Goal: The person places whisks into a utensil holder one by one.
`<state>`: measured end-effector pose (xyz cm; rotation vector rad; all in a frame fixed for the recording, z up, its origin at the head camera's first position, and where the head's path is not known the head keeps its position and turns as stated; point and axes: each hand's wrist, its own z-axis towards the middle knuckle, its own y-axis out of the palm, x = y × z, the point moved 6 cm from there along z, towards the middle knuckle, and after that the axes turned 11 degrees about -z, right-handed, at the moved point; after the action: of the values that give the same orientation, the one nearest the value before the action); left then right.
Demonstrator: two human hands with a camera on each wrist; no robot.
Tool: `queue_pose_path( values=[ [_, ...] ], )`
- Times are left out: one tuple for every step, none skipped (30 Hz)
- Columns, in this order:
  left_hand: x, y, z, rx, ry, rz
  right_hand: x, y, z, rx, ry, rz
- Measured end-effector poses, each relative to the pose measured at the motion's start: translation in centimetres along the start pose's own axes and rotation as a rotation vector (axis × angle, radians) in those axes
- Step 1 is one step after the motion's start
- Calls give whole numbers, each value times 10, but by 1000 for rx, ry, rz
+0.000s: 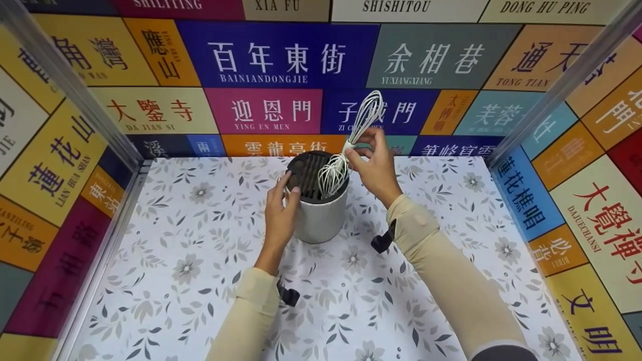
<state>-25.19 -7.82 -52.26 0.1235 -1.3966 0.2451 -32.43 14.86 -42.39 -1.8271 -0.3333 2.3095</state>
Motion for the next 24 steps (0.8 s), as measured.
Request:
queue_pose_path(
  values=[
    [0, 0, 0, 0, 2, 1, 1, 1, 0, -10, 8, -2],
    [0, 0, 0, -1, 2, 2, 3, 1, -1, -21, 16, -1],
    [0, 1, -1, -1, 0, 1, 4, 1, -1, -32, 24, 3],
    [0, 1, -1, -2, -1, 0, 5, 2, -1, -45, 29, 0],
    [0, 1, -1, -2, -2, 0, 6, 2, -2, -58, 35, -2],
    [0, 1, -1, -4, -3, 0, 7, 2, -2, -72, 38, -8],
    [0, 1, -1, -5, -4, 0, 7, 2, -3, -83, 41, -18],
    [0, 1, -2, -6, -4, -2, 7, 2, -3, -94, 43, -24],
    [0, 1, -1, -6, -5, -5, 8, 2, -4, -100, 48, -33],
    [0, 1, -1, -6, -6, -5, 8, 2, -5, -105, 52, -41],
    [0, 1, -1, -7, -7, -5, 9, 2, -6, -109, 54, -46],
    [-1, 1, -1, -7, -7, -5, 9, 2, -6, -110, 56, -52],
    [-1, 1, -1, -7, -8, -6, 9, 2, -7, -108, 57, -55],
    [-2, 1, -1, -6, -9, -6, 9, 2, -8, -106, 54, -52],
    [-2, 1, -1, -5, -10, -6, 10, 1, -8, -102, 55, -50],
    [-2, 1, -1, -4, -10, -7, 10, 1, -9, -97, 52, -45],
    [-2, 1, -1, -1, -8, -7, 9, 0, -9, -91, 49, -35],
    [-2, 1, -1, 0, -7, -8, 9, -1, -9, -83, 48, -22],
    [-2, 1, -1, 2, -4, -8, 8, -1, -10, -76, 46, -7],
    [-2, 1, -1, 3, -1, -9, 7, -2, -9, -69, 47, 8],
    [-2, 1, -1, 3, 1, -10, 7, -3, -9, -63, 49, 21],
    [-1, 1, -1, 3, 3, -11, 6, -3, -9, -57, 49, 32],
    [-1, 0, 0, 3, 4, -12, 6, -4, -9, -50, 50, 42],
    [0, 0, 0, 4, 5, -11, 5, -4, -8, -45, 51, 46]
  ],
)
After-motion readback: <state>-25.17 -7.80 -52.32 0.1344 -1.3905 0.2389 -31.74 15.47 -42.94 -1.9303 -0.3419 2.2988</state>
